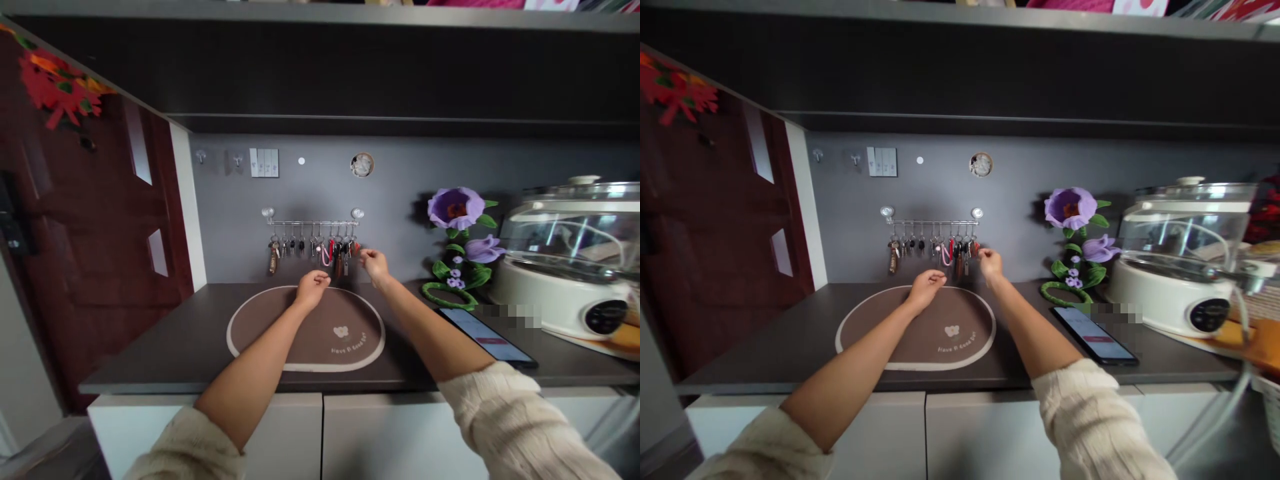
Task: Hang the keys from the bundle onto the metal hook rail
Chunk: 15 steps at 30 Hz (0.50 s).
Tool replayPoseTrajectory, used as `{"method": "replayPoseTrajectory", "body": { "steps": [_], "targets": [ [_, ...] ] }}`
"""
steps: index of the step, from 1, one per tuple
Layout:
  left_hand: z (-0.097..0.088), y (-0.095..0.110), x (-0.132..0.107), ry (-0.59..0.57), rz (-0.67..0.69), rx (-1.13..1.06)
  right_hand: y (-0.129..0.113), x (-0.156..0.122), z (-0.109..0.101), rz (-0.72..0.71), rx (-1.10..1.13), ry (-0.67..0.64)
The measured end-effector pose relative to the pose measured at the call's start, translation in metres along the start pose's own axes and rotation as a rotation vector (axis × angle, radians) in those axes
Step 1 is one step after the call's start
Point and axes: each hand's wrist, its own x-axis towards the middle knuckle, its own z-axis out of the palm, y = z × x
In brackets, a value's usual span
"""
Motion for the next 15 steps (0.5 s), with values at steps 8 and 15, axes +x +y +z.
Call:
{"method": "replayPoseTrajectory", "body": {
  "steps": [8,15],
  "targets": [
    [-0.037,0.065,-0.043,-0.087,0.169,-0.037,-0.035,-0.088,-0.012,-0.206,0.036,-0.163],
    [-0.076,0.092,-0.104,-0.201,0.208,0.033,-0.056,-0.156,-0.023,-0.260,0.008,-0.308]
  ]
}}
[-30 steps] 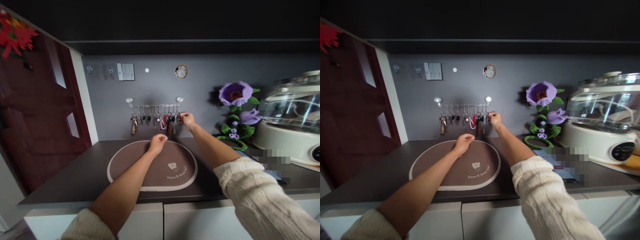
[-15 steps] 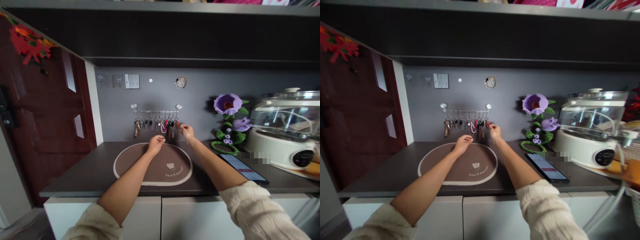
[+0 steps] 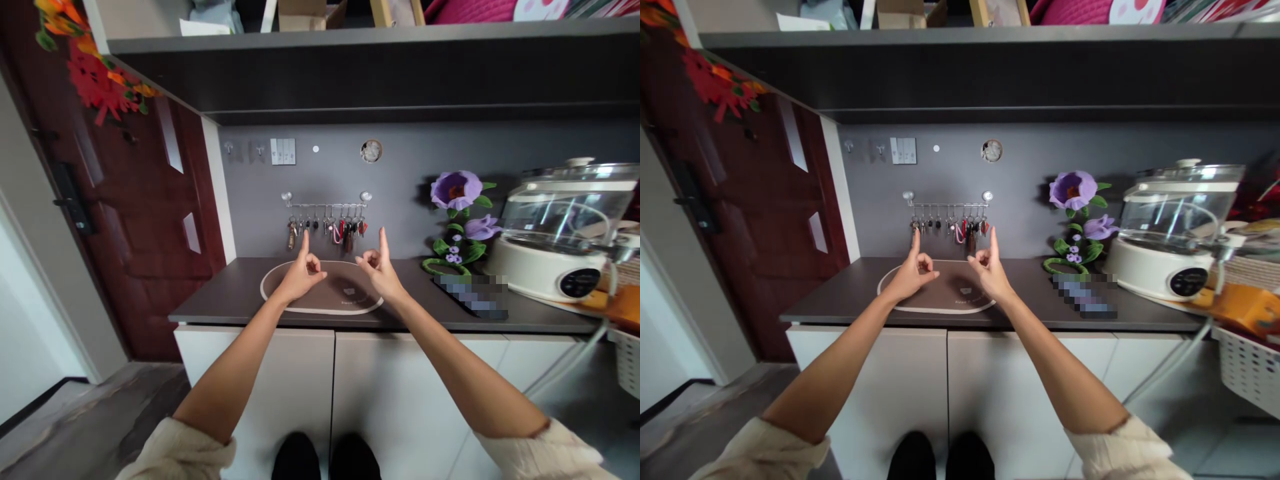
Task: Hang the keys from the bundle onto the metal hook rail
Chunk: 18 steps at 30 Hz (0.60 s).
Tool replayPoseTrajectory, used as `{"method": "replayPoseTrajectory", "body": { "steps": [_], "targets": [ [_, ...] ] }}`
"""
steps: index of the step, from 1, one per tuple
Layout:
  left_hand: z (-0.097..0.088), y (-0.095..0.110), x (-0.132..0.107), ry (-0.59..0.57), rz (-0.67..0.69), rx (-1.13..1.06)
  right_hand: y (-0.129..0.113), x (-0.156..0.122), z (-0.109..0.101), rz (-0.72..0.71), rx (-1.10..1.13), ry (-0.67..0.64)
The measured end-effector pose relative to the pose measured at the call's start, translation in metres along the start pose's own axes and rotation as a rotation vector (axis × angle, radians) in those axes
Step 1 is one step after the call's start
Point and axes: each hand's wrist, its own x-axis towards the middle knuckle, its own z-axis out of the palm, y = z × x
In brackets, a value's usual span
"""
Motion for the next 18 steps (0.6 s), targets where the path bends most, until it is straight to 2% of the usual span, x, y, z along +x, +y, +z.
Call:
{"method": "replayPoseTrajectory", "body": {
  "steps": [5,9,13,16,18],
  "targets": [
    [-0.009,-0.009,-0.031,-0.034,-0.056,0.021,0.008,-0.026,0.002,-0.049,-0.041,-0.151],
    [-0.020,-0.018,-0.031,-0.020,-0.044,0.016,0.015,-0.027,0.002,-0.073,-0.089,-0.185],
    [-0.038,-0.033,-0.005,0.056,-0.081,-0.015,0.021,-0.005,-0.003,-0.059,-0.122,-0.188],
    [-0.058,-0.054,0.028,0.256,-0.145,0.039,0.036,0.030,-0.012,-0.026,-0.147,-0.074],
    [-0.072,-0.070,0.055,0.385,-0.211,0.059,0.051,0.062,-0.019,0.064,-0.152,0.038]
  ]
}}
